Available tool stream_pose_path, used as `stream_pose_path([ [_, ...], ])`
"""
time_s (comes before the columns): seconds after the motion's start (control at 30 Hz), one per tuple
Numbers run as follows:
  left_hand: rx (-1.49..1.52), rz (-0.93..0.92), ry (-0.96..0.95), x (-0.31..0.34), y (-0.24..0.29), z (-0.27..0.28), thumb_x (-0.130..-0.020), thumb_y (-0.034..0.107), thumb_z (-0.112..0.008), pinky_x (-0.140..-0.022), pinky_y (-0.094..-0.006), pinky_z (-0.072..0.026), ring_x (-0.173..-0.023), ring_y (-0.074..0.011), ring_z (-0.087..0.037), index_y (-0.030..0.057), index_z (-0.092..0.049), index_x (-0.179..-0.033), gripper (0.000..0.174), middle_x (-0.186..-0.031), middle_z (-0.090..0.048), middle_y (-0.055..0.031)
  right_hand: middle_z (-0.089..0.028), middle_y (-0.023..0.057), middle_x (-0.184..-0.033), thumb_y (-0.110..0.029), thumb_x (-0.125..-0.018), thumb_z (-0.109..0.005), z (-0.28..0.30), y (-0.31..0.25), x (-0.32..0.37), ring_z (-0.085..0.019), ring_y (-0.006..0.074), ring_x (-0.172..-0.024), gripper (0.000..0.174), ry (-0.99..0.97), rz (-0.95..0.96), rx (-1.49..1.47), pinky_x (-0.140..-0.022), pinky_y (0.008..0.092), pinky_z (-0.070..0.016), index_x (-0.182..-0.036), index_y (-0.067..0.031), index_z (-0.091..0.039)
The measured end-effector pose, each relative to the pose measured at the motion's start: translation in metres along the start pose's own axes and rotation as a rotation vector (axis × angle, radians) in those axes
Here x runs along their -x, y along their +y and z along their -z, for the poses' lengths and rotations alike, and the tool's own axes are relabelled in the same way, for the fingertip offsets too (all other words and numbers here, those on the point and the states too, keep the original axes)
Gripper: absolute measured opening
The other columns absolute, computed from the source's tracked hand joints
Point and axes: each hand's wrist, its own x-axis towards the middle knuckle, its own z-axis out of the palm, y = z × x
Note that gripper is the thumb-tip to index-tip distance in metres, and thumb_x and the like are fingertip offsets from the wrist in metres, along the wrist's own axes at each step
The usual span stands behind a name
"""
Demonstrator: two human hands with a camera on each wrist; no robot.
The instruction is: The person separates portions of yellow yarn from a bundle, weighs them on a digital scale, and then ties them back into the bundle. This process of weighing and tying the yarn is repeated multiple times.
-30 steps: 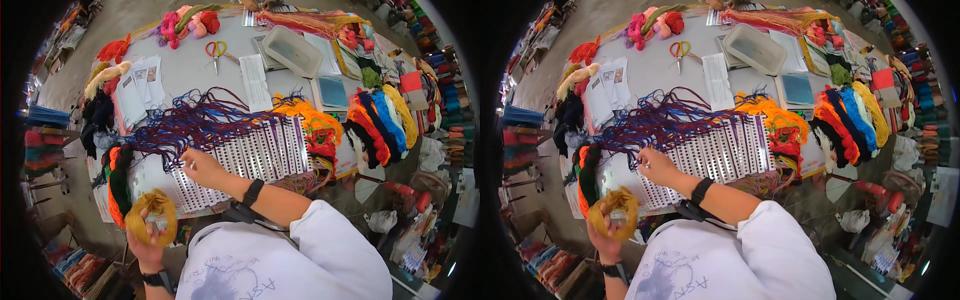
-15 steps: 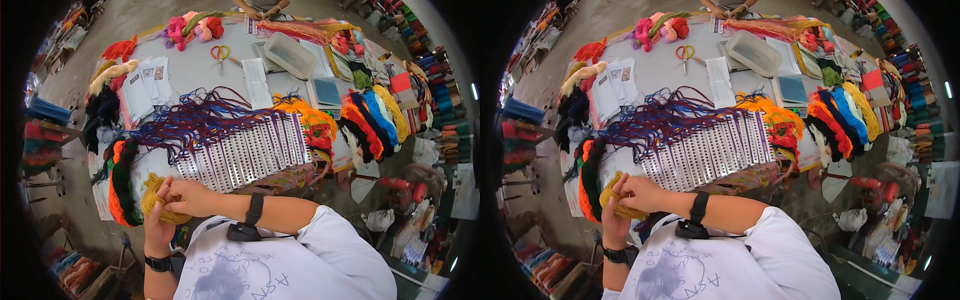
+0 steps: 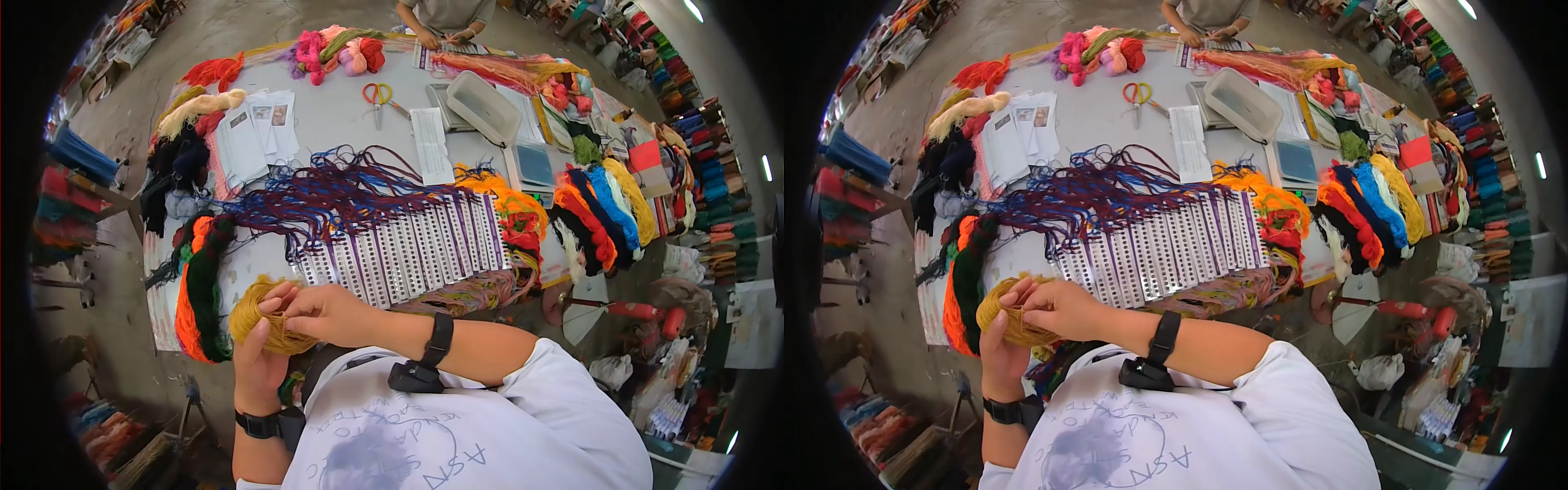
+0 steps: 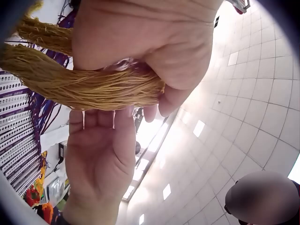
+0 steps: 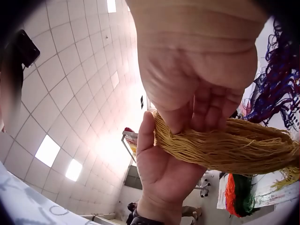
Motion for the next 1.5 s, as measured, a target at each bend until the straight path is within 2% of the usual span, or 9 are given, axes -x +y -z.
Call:
stream_pose_path([
  [0.1, -0.026, -0.007, -0.023, 0.0, 0.004, 0.004, -0.083, 0.012, -0.052, -0.101, -0.041, -0.0339, -0.117, -0.0284, -0.047, 0.0008, -0.058, -0.111, 0.031, -0.125, -0.05, -0.0172, -0.062, 0.0034, -0.082, -0.01, -0.085, -0.058, -0.006, 0.0, -0.002, -0.056, 0.0094, -0.074, 0.013, -0.023, -0.108, -0.179, -0.07, 0.0236, -0.0447, -0.09, 0.0022, -0.062],
  [0.33, -0.117, -0.036, -0.063, -0.001, 0.017, 0.014, -0.083, 0.012, -0.052, -0.095, -0.0368, -0.038, -0.108, -0.0234, -0.051, -0.0015, -0.056, -0.113, 0.033, -0.117, -0.054, -0.013, -0.062, 0.004, -0.082, -0.009, -0.086, -0.058, -0.012, -0.012, 0.0, -0.057, 0.0089, -0.077, 0.013, -0.033, -0.167, -0.32, -0.073, 0.0223, -0.0454, -0.089, 0.0034, -0.062],
  [0.43, -0.086, -0.05, -0.026, 0.002, 0.017, 0.015, -0.083, 0.011, -0.054, -0.091, -0.0334, -0.0391, -0.101, -0.019, -0.052, -0.0018, -0.052, -0.118, 0.038, -0.106, -0.055, -0.0091, -0.063, 0.0044, -0.084, -0.009, -0.085, -0.058, -0.016, -0.018, 0.001, -0.057, 0.0095, -0.077, 0.014, -0.024, -0.155, -0.269, -0.073, 0.0229, -0.0453, -0.091, 0.0032, -0.062],
  [0.6, -0.28, -0.139, 0.004, 0.001, 0.019, 0.013, -0.08, 0.003, -0.059, -0.086, -0.0278, -0.0397, -0.089, -0.0114, -0.051, -0.0014, -0.039, -0.132, 0.056, -0.093, -0.053, -0.0033, -0.064, 0.0046, -0.076, -0.014, -0.082, -0.062, -0.02, -0.033, 0.005, -0.056, 0.0094, -0.072, 0.016, 0.026, -0.062, 0.164, -0.07, 0.0254, -0.046, -0.086, 0.0012, -0.064],
  [0.93, -0.308, -0.11, 0.011, 0.005, 0.027, 0.016, -0.079, -0.001, -0.06, -0.083, -0.0246, -0.0408, -0.086, -0.0102, -0.052, -0.0033, -0.029, -0.137, 0.066, -0.091, -0.054, -0.0017, -0.066, 0.006, -0.076, -0.014, -0.082, -0.06, -0.025, -0.033, 0.003, -0.06, 0.0101, -0.072, 0.016, 0.007, -0.083, 0.036, -0.069, 0.0257, -0.047, -0.085, 0.001, -0.066],
  [1.13, -0.28, -0.106, 0.039, 0.004, 0.03, 0.004, -0.079, 0.0, -0.059, -0.084, -0.0267, -0.0419, -0.087, -0.0119, -0.054, -0.0034, -0.028, -0.137, 0.066, -0.093, -0.055, -0.0032, -0.067, 0.006, -0.076, -0.014, -0.082, -0.06, -0.02, -0.044, 0.006, -0.06, 0.0093, -0.073, 0.016, -0.004, -0.114, 0.038, -0.069, 0.0251, -0.0474, -0.085, 0.0007, -0.066],
  [1.2, -0.176, -0.034, 0.063, 0.006, 0.035, -0.004, -0.079, 0.001, -0.059, -0.083, -0.0274, -0.0432, -0.088, -0.013, -0.055, -0.0027, -0.029, -0.137, 0.065, -0.094, -0.056, -0.0037, -0.067, 0.0057, -0.078, -0.013, -0.083, -0.059, -0.019, -0.048, 0.005, -0.061, 0.009, -0.074, 0.016, 0.009, -0.1, 0.144, -0.069, 0.0239, -0.0475, -0.087, 0.0015, -0.065],
  [1.4, -0.064, 0.025, 0.012, 0.003, 0.039, 0.002, -0.082, 0.004, -0.058, -0.078, -0.0268, -0.045, -0.086, -0.0109, -0.056, -0.0012, -0.032, -0.135, 0.06, -0.092, -0.056, -0.0035, -0.066, 0.0089, -0.081, -0.009, -0.084, -0.056, -0.019, -0.052, 0.005, -0.062, 0.0101, -0.074, 0.016, 0.002, -0.198, -0.219, -0.068, 0.0226, -0.0492, -0.089, 0.0051, -0.063],
  [1.5, -0.045, 0.023, 0.017, 0.003, 0.04, 0.003, -0.083, 0.006, -0.058, -0.078, -0.0264, -0.0453, -0.086, -0.0102, -0.055, -0.0011, -0.034, -0.135, 0.057, -0.093, -0.056, -0.0033, -0.066, 0.0101, -0.085, -0.007, -0.086, -0.054, -0.019, -0.054, 0.003, -0.062, 0.0103, -0.076, 0.015, -0.019, -0.213, -0.197, -0.07, 0.0221, -0.0492, -0.092, 0.0051, -0.061],
])
